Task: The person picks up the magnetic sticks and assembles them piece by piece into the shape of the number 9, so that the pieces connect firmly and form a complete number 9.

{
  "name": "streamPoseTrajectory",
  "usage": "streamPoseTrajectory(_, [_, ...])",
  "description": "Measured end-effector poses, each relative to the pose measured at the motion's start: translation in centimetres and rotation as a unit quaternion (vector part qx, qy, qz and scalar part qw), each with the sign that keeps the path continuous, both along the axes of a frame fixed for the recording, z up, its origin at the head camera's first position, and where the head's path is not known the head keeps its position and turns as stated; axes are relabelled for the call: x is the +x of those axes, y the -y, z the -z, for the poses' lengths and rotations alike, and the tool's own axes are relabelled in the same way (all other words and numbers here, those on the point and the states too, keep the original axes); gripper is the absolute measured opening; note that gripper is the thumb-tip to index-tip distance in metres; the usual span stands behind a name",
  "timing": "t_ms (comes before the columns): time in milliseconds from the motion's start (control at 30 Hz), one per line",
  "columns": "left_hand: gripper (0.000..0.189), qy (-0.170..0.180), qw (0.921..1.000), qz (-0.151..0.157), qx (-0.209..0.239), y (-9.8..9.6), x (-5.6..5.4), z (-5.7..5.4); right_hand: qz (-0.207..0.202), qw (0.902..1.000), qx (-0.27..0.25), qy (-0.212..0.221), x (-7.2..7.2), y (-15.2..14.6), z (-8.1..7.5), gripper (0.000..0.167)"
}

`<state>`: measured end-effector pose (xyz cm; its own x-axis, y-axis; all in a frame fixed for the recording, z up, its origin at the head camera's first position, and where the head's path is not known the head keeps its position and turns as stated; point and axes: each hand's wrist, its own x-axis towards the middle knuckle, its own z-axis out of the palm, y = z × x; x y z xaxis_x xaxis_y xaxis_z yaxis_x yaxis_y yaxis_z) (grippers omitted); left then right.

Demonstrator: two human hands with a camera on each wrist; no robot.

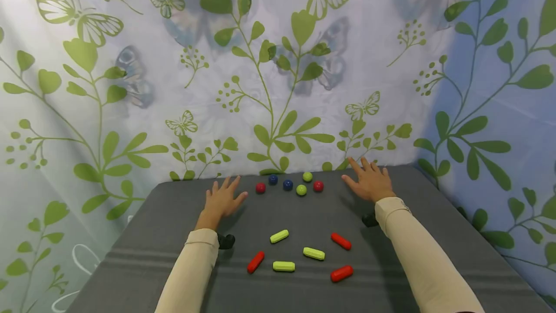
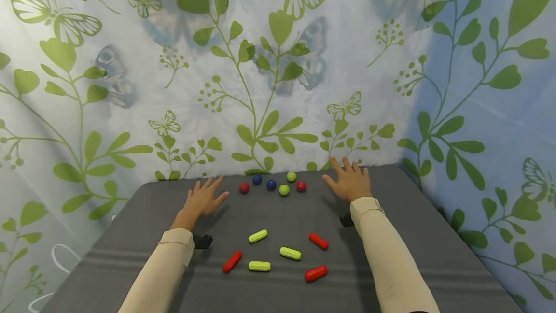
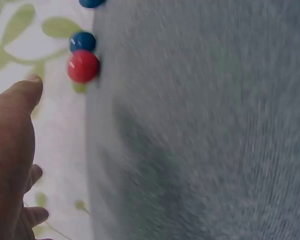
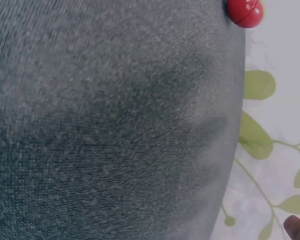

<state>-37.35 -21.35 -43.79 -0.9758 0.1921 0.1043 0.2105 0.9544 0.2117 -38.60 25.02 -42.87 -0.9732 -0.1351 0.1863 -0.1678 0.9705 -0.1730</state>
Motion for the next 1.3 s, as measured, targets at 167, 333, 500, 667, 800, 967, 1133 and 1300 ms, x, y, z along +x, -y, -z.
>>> streamPoseTrajectory(167, [0.053,0.014,0.9870,0.153,0.048,-3.2,1.8,-1.0,-0.003,1.0000,-0.002,-0.002,0.0,0.4,-0.3,0.082])
streamPoseTrajectory(333, [0.032,0.127,0.9432,0.299,0.070,-6.9,3.8,-1.2,-0.007,1.0000,0.002,-0.004,-0.1,1.2,0.1,0.082])
streamPoseTrajectory(500, [0.023,0.160,0.9416,0.296,0.017,-8.6,4.5,-0.3,-0.016,0.9998,0.007,-0.007,-0.3,2.0,0.3,0.081])
streamPoseTrajectory(667, [0.025,0.140,0.9463,0.291,0.006,-8.9,4.0,0.0,-0.015,0.9998,0.006,-0.011,-0.6,2.3,0.3,0.080])
streamPoseTrajectory(800, [0.024,0.132,0.9456,0.297,0.010,-9.0,3.3,-0.2,-0.017,0.9998,0.006,-0.002,-1.0,2.1,0.3,0.080])
streamPoseTrajectory(967, [0.021,0.121,0.9463,0.299,0.018,-9.2,2.7,-0.3,-0.019,0.9998,0.001,0.004,-1.1,2.0,0.2,0.079])
streamPoseTrajectory(1133, [0.021,0.081,0.9516,0.294,0.040,-9.4,1.7,-0.5,-0.028,0.9996,0.009,0.000,-1.1,2.3,0.3,0.081])
streamPoseTrajectory(1300, [0.020,0.046,0.9616,0.267,0.046,-9.9,0.2,-0.7,-0.103,0.9941,-0.002,-0.033,-1.1,3.6,0.5,0.077])
